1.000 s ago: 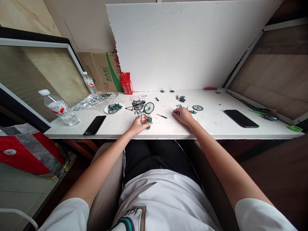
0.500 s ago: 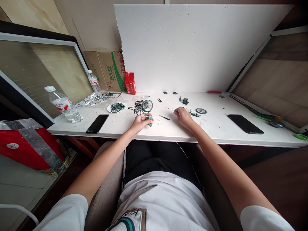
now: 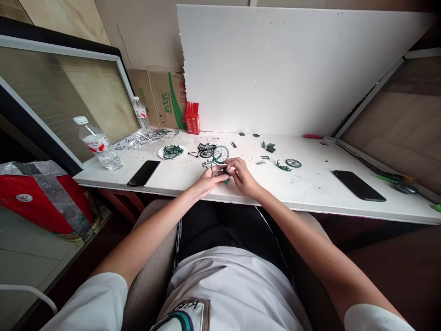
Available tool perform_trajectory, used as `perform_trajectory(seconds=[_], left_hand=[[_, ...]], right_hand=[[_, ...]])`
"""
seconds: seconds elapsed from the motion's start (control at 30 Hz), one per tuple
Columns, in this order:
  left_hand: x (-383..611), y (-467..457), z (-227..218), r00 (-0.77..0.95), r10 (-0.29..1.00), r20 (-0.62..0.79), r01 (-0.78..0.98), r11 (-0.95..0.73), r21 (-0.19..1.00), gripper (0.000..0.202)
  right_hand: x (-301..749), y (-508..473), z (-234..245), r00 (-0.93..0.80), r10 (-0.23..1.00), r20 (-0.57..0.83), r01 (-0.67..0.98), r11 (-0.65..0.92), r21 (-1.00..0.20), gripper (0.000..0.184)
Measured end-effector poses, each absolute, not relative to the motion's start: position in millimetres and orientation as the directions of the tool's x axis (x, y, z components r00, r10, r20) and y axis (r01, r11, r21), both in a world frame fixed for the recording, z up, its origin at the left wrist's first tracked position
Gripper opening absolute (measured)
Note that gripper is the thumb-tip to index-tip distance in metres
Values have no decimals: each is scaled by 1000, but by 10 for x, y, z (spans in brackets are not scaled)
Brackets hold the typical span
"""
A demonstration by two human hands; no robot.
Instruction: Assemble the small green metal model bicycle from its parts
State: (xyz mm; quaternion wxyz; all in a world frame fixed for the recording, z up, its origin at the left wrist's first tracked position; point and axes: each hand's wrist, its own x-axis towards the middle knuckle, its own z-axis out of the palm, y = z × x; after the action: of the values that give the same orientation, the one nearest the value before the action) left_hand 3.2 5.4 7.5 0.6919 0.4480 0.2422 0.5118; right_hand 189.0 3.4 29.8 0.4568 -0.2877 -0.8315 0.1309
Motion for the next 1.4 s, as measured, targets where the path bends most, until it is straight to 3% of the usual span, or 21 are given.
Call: perform_trajectory(seconds=[0.47, 0.8, 1.4], left_hand=[[-20, 104, -24, 390, 899, 200, -405, -28, 914, 61], [-19, 94, 8, 379, 914, 145, -382, 11, 924, 54], [-2, 34, 60, 404, 905, 136, -347, 14, 938, 52]], right_hand=[[1863, 118, 131, -396, 619, 678, 349, 784, -513, 25], [1902, 101, 132, -446, 687, 574, 346, 724, -597, 32], [1962, 137, 181, -477, 617, 626, 325, 785, -527, 18]])
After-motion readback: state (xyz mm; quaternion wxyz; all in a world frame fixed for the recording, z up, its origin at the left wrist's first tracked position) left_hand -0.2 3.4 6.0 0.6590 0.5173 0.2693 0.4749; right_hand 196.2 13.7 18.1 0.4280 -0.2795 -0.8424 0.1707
